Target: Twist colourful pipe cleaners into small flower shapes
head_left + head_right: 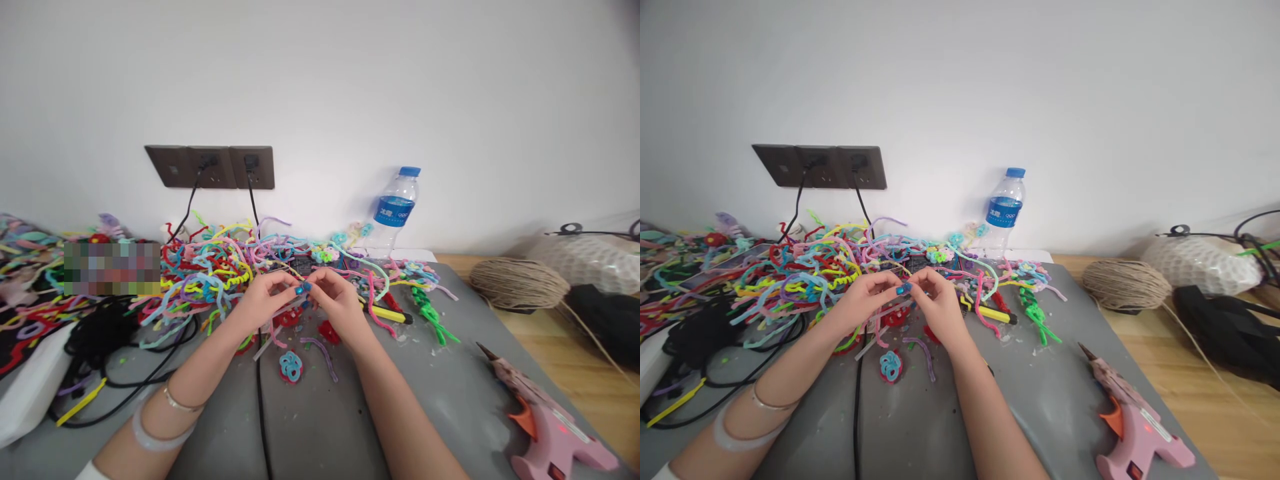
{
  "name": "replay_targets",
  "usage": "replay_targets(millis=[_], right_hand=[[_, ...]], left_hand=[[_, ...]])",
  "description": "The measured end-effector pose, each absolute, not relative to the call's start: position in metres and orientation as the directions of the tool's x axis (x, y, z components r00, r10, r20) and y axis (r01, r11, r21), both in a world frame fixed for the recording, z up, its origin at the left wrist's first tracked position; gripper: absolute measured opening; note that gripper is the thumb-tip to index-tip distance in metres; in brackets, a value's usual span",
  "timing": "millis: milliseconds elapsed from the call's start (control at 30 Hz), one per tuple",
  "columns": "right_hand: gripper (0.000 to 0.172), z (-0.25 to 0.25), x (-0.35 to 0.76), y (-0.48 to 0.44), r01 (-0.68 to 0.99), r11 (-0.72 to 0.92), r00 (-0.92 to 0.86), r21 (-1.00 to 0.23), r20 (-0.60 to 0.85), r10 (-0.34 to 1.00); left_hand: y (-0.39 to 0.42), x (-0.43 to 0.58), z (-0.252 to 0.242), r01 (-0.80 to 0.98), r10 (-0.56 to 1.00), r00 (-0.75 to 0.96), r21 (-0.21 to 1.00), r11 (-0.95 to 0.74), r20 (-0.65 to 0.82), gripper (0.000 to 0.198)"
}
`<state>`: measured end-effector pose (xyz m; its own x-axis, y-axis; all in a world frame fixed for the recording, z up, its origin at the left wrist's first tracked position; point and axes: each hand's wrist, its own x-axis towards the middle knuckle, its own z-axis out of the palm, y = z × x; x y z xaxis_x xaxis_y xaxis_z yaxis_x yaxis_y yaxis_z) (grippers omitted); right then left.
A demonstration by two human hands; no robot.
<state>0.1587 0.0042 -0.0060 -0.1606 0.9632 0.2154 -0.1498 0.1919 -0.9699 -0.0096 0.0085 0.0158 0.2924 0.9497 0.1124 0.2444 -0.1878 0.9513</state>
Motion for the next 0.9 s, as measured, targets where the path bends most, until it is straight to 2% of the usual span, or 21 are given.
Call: replay_targets(millis=[167,300,400,533,733,900], right_hand=[[0.032,-0.013,0.135,-0.002,-0.415,0.063,0.045,-0.907,0.048,0.998],[0.033,-0.015,0.125,-0.006,-0.512,0.039,0.103,-0.858,-0.016,0.995],[0.029,-0.015,0.13,-0.003,-0.517,0.02,0.066,-0.856,-0.017,0.998],[0.031,-0.014,0.143,0.005,-0.508,-0.004,0.047,-0.861,-0.032,0.998],[0.028,-0.014,0.151,0.009,-0.428,0.014,0.043,-0.904,-0.004,0.999],[0.029,-0.013,0.15,0.008,-0.417,-0.006,-0.034,-0.909,0.009,0.999]], left_hand=[[0.003,0.003,0.007,0.173,0.971,0.125,0.959,-0.226,0.206,0.018],[-0.003,0.013,-0.003,0.091,0.977,0.011,0.972,-0.214,0.214,0.015],[-0.002,0.013,-0.006,0.052,0.991,0.04,0.99,-0.131,0.129,0.018],[0.005,0.003,-0.001,0.115,0.995,0.094,0.992,-0.044,0.034,0.024],[0.008,-0.005,0.011,0.105,0.964,0.241,0.985,-0.14,0.111,0.02],[0.005,-0.002,0.01,0.109,0.97,0.195,0.98,-0.169,0.145,0.02]])
